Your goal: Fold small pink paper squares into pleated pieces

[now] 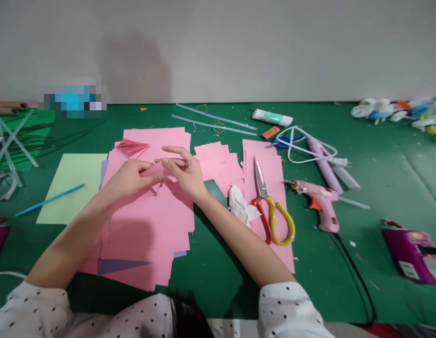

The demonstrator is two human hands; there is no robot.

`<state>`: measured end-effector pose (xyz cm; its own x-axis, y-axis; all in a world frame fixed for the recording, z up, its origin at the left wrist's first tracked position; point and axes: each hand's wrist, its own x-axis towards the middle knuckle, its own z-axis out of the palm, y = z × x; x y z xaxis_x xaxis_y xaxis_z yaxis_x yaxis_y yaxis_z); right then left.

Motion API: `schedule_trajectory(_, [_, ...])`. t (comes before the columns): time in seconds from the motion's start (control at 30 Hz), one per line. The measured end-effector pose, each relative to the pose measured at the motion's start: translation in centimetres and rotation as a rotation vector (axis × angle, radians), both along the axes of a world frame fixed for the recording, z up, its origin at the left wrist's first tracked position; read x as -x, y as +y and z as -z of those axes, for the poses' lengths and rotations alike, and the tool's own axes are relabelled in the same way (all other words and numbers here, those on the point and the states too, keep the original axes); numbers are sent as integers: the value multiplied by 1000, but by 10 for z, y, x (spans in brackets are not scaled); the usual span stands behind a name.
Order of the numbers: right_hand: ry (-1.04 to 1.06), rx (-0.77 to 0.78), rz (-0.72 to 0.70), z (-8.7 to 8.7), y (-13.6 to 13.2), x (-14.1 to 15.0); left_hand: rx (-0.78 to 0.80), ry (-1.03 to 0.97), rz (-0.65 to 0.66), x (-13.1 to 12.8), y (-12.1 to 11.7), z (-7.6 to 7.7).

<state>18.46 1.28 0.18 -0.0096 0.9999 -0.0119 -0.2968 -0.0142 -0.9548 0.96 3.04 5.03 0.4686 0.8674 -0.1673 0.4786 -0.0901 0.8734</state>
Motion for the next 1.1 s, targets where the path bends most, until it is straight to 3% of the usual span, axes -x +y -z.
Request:
schedule_trajectory(0.2, [34,34,-159,6,4,0,-44,85,-56,-2,-3,-10])
schedule_trajectory(0.5, [-41,61,-81,7,5,-2,-5,153,-93,-4,-2,-12])
schedule_trajectory(1.1, [39,266,-51,12,8,-8,10,-75,-197,-9,1,22])
